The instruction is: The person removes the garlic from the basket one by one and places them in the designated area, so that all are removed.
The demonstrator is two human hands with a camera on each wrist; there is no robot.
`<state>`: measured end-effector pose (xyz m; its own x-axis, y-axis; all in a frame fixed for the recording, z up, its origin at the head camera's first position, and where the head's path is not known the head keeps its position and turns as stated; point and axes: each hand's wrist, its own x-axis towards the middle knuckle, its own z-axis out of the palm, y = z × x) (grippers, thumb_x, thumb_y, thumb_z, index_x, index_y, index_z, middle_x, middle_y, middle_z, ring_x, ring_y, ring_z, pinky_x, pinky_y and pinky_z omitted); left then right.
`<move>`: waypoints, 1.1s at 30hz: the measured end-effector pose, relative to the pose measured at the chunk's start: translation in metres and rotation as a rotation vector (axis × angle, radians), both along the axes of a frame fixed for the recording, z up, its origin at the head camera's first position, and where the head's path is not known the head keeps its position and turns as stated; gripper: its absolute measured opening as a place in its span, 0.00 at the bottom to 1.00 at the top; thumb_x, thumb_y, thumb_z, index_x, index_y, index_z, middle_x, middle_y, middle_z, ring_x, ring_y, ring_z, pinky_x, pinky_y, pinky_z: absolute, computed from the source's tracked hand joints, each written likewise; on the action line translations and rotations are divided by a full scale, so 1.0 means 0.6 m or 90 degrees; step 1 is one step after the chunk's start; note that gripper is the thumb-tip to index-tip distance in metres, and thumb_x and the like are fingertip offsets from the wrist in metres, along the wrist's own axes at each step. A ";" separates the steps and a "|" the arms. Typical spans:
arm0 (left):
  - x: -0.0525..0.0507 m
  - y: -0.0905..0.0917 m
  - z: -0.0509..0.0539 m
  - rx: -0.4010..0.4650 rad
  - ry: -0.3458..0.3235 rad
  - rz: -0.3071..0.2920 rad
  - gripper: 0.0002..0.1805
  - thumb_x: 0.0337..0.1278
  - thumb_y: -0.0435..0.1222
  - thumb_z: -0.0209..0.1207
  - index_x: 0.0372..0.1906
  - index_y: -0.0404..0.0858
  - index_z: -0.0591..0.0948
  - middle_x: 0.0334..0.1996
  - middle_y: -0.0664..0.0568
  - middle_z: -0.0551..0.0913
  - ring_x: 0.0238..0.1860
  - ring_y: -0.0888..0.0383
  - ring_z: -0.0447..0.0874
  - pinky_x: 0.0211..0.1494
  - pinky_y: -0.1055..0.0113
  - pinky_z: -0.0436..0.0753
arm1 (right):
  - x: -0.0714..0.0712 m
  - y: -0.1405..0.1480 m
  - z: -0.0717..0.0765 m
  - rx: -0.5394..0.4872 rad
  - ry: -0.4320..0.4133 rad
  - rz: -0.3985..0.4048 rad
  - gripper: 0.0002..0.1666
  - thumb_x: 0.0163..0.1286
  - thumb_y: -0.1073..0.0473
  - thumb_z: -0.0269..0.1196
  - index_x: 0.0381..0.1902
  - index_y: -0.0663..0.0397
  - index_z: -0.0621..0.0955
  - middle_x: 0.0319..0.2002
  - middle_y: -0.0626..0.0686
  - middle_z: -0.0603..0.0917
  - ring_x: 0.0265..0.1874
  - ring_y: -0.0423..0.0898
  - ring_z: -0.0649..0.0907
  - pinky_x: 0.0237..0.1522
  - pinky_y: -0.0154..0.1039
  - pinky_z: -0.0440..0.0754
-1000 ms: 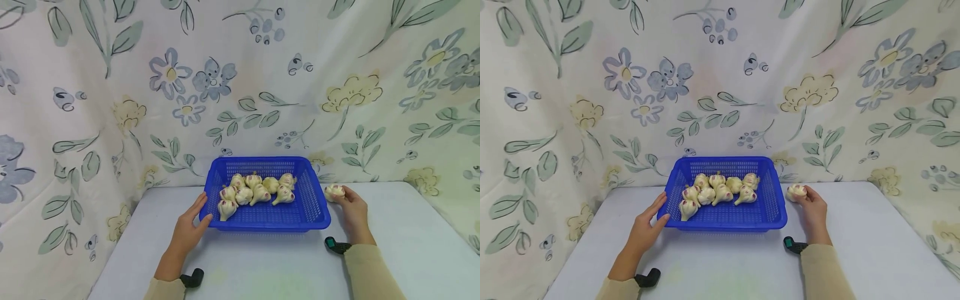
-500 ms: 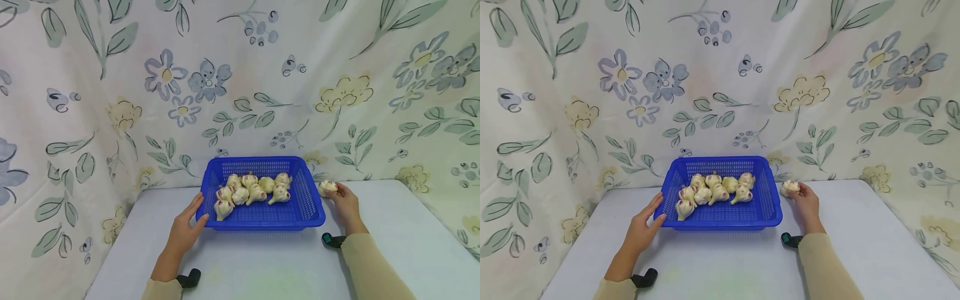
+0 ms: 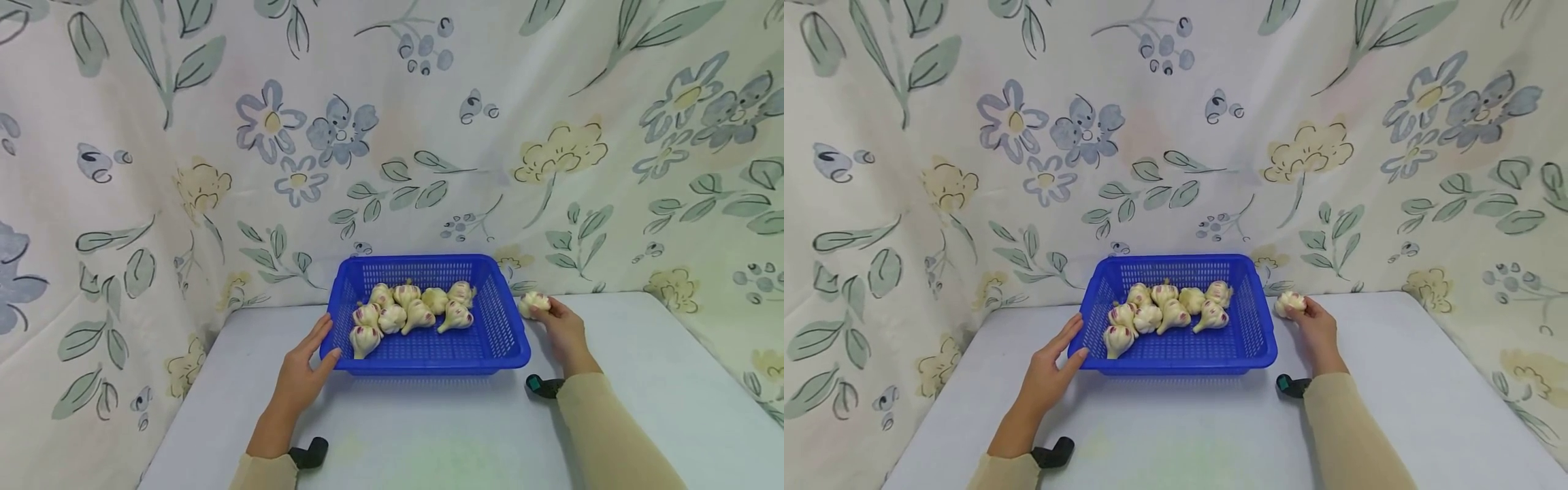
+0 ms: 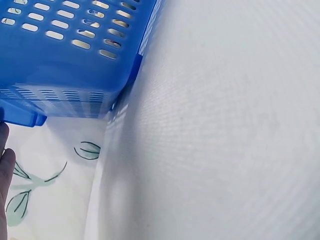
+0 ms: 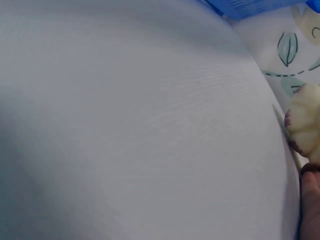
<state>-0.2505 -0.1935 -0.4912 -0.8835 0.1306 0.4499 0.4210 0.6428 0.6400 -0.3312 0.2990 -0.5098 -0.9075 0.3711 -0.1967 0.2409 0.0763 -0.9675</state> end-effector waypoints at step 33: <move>0.004 0.000 0.013 -0.050 0.009 0.002 0.32 0.67 0.47 0.59 0.72 0.42 0.68 0.74 0.54 0.64 0.75 0.52 0.61 0.71 0.51 0.67 | -0.002 0.009 0.007 0.043 -0.058 0.046 0.48 0.71 0.50 0.62 0.78 0.57 0.52 0.76 0.63 0.58 0.74 0.59 0.62 0.74 0.52 0.62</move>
